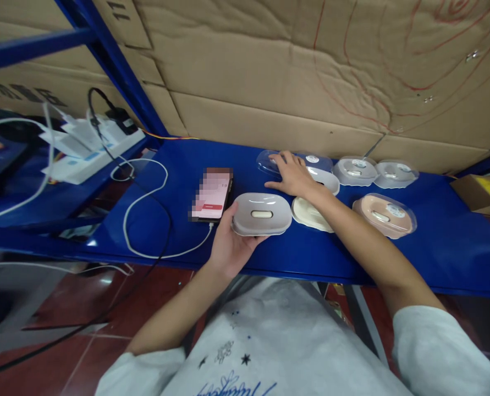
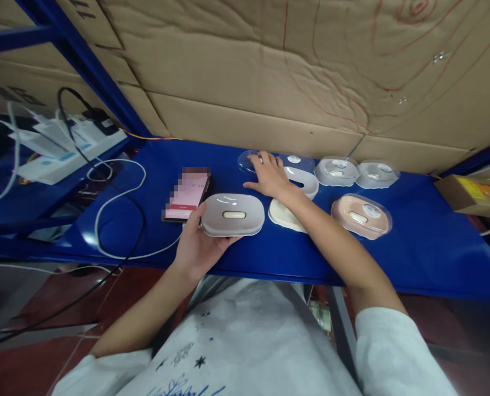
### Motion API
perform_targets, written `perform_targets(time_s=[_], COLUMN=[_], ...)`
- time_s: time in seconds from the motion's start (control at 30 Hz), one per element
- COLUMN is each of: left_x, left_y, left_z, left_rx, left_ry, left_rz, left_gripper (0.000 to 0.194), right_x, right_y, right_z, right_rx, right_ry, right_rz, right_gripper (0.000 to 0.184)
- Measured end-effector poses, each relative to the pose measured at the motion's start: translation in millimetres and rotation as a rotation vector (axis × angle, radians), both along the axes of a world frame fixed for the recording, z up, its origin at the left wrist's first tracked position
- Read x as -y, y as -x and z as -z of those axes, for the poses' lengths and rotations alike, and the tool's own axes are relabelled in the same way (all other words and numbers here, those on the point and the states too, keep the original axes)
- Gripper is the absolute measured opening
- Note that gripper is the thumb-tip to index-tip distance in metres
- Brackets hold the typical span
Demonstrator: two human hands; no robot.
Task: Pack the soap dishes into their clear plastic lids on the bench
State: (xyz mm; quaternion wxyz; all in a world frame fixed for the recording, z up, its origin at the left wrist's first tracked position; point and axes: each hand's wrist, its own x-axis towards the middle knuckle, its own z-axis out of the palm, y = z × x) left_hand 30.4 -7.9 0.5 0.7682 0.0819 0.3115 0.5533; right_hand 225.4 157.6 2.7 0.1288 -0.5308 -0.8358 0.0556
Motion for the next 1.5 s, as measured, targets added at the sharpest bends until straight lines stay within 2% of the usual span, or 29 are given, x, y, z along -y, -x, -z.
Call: perform_targets(time_s=[0.07,0.2,0.4,0.53,0.63,0.77,0.83,0.93,1.07,1.33,1.5], left_x=[0,-1,-1,-1,-1,-2,-2,-3,-4,-3,-3], left_y=[0,0,0,1,1,-1,-1,-1,1,3,1], left_z=[0.3,1.7,0.6,1.6,3.5,5.2,5.5,5.8,6.0,8.7,8.7], left_rx=[0.011,0.027,0.008,-0.004,0.008,0.026,0.031,0.023,0.032,0.058,0.042], left_ry=[-0.001,0.0,0.009,-0.01,-0.014,-0.036,-0.052,-0.043,-0.023,-0.036,-0.026], left_rz=[0.006,0.021,0.026,0.039,0.05,0.061,0.065,0.084,0.087,0.088,0.057], left_gripper=[0.035,0.037,0.032,0.033,0.035,0.045,0.05,0.054,0.053,0.059,0.047], right_x=[-11,-21,-22,-22,0,59,87,114,122,123,124], right_y=[-2,-9,-6,-1,-5,-15,-18,-16,-13,-14,-12], right_z=[0.1,-6.7,-6.4,-10.7,-24.2,-38.0,-36.8,-26.7,-15.6,-10.7,-7.8], right_rx=[-0.009,-0.045,-0.031,-0.05,-0.106,-0.301,-0.359,-0.285,-0.199,-0.231,-0.169], right_ry=[0.017,0.014,0.082,0.102,0.039,-0.072,-0.036,-0.032,-0.095,-0.093,-0.15], right_rz=[0.044,0.067,0.043,0.024,-0.041,-0.269,-0.38,-0.409,-0.422,-0.518,-0.54], right_gripper=[0.086,0.069,0.086,0.082,0.074,0.069,0.071,0.075,0.075,0.074,0.08])
